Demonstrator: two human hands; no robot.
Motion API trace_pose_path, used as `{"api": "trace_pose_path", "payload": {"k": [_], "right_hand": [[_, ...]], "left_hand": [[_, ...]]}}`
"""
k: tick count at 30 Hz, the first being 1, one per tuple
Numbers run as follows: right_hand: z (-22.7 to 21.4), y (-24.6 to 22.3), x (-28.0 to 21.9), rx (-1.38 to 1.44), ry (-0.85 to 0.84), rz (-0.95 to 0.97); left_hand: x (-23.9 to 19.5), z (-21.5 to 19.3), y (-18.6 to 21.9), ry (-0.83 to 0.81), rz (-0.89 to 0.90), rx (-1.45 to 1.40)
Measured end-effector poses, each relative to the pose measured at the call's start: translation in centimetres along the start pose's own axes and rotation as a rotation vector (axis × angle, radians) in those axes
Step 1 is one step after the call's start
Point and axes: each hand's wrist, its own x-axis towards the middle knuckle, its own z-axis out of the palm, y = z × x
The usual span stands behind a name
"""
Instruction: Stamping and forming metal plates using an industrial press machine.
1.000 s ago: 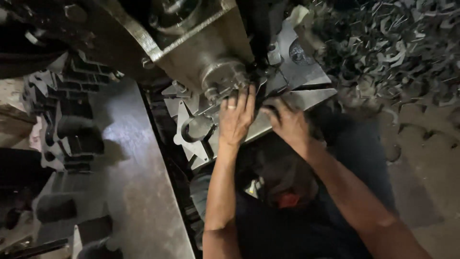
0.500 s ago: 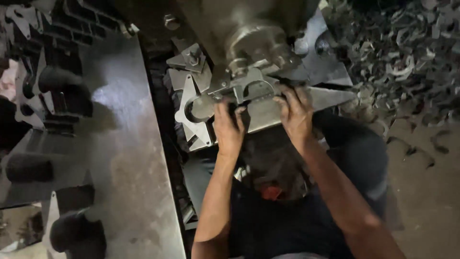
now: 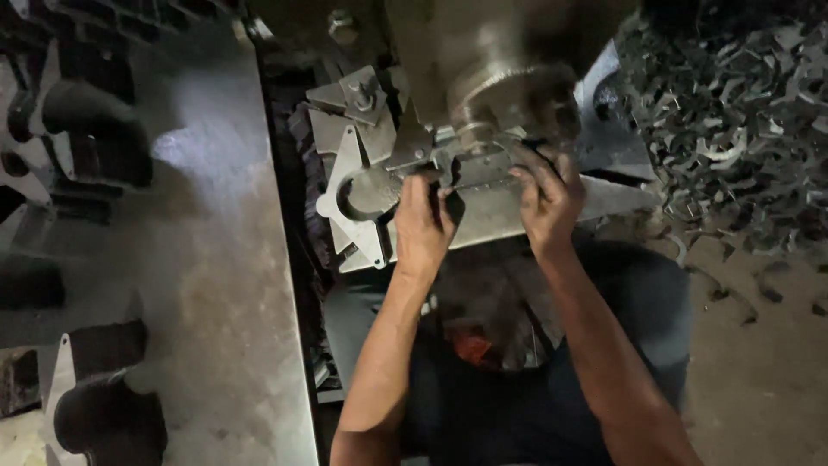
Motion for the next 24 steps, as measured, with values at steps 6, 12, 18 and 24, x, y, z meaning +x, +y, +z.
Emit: {"api": "trace_pose_path", "payload": {"k": [6,12,18,24], "right_hand": [[0.4,-0.3,0.2,-0.212,0.063,-0.053],[0.0,2.2,-1.2,-0.321,0.037,-0.080],[-1.2,0.7,-1.2,-0.240,-0.056,-0.028],[-2.8,2.1,-0.5,-0.672,-0.413,-0.115]], "left_hand": [[0.2,-0.3,0.1,-0.042,-0.026,-0.014],[0.0,-0.6,-0.1,-0.050,-0.035,0.000],[1.0,-7.7,0.2,0.147,-0.023,0.416],[0.5,-9.3,-7.4,0.029,-0.597,0.656]]}}
